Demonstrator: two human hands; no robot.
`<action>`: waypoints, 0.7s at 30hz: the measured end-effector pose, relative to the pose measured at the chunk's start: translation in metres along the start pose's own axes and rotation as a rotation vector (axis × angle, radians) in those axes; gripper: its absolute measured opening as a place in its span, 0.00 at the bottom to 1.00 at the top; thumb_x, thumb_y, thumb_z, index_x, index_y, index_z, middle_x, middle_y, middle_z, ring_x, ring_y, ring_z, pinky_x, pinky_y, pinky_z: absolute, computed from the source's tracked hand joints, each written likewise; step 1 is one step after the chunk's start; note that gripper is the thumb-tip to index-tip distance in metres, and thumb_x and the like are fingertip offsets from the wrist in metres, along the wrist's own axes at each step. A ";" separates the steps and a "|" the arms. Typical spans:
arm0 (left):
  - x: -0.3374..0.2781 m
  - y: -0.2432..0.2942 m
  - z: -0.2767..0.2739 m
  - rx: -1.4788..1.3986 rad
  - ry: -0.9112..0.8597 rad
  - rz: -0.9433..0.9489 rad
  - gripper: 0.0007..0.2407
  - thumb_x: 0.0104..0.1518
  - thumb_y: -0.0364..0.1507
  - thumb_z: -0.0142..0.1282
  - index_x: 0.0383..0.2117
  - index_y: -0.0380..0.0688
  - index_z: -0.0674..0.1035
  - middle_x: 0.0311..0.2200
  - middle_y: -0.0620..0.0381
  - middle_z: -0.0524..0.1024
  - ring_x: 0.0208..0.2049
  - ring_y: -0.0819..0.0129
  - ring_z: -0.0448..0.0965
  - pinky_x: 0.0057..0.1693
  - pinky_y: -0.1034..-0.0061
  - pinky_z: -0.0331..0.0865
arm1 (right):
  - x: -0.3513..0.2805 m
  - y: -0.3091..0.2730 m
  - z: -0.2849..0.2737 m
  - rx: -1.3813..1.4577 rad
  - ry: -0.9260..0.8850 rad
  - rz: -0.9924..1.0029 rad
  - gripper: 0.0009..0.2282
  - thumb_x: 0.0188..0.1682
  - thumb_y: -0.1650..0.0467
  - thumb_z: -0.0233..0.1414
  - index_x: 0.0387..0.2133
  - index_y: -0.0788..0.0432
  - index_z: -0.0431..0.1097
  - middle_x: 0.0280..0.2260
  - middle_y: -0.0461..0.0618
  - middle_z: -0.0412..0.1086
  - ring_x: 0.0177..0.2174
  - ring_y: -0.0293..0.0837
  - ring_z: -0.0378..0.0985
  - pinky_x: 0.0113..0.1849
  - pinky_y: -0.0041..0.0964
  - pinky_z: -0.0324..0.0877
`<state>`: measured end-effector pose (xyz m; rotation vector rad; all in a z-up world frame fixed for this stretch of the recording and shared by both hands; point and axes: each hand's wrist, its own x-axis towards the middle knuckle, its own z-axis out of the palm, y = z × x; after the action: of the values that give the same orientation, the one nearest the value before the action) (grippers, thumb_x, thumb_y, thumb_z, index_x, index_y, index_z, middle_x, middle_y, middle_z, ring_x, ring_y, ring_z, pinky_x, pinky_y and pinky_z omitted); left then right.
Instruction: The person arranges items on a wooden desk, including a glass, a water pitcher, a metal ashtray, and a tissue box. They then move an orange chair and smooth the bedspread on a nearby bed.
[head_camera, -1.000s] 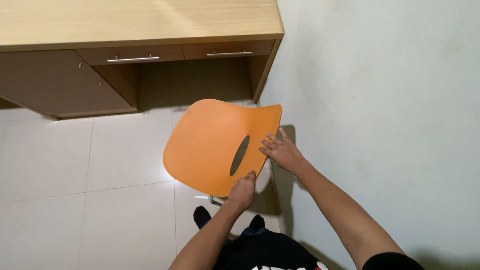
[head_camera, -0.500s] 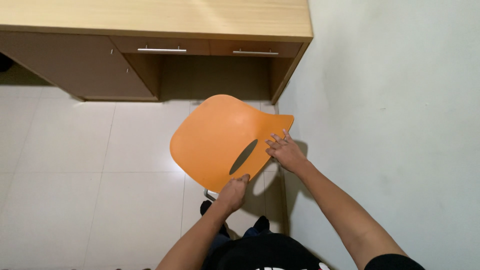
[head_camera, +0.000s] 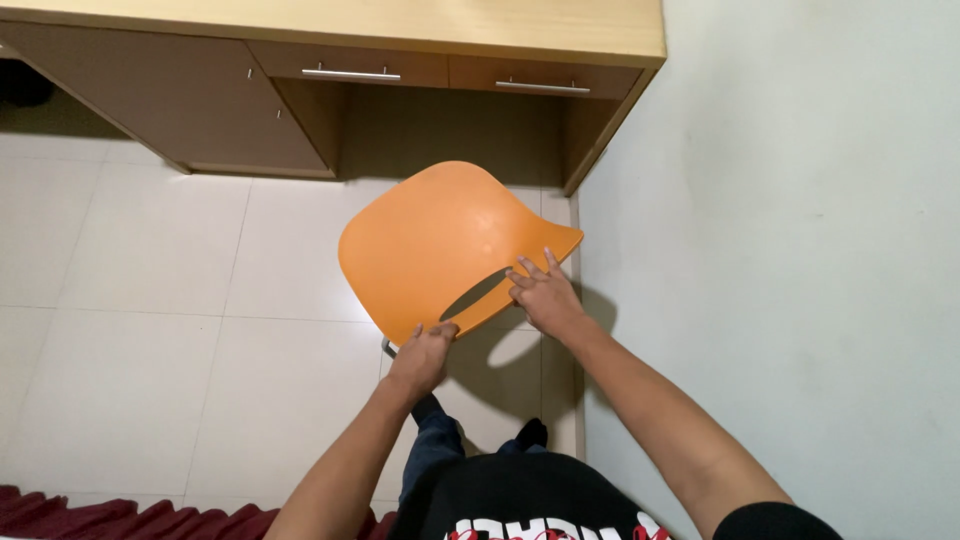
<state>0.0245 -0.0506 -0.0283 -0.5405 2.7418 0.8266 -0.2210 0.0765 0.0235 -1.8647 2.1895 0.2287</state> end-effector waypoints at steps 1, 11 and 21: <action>-0.002 0.003 -0.010 -0.005 -0.005 -0.002 0.24 0.42 0.12 0.54 0.51 0.38 0.69 0.53 0.36 0.74 0.55 0.47 0.74 0.68 0.51 0.53 | 0.000 -0.002 0.000 0.002 -0.007 -0.001 0.11 0.44 0.75 0.55 0.38 0.50 0.78 0.62 0.40 0.63 0.66 0.45 0.54 0.65 0.65 0.37; -0.011 -0.031 -0.046 0.032 -0.059 -0.121 0.20 0.51 0.19 0.58 0.52 0.41 0.71 0.56 0.45 0.74 0.62 0.55 0.69 0.71 0.50 0.51 | 0.033 -0.031 0.005 -0.004 -0.002 -0.039 0.10 0.45 0.76 0.54 0.36 0.52 0.78 0.59 0.41 0.67 0.66 0.44 0.56 0.66 0.67 0.38; -0.015 -0.062 -0.028 0.097 0.078 -0.226 0.22 0.53 0.16 0.47 0.58 0.37 0.70 0.60 0.45 0.71 0.65 0.55 0.66 0.71 0.54 0.52 | 0.053 -0.042 0.008 0.143 -0.014 -0.055 0.07 0.49 0.72 0.52 0.39 0.52 0.76 0.60 0.40 0.68 0.66 0.46 0.55 0.65 0.64 0.42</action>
<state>0.0599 -0.1101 -0.0309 -0.8594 2.7053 0.6269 -0.1869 0.0221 0.0025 -1.8364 2.0838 0.0726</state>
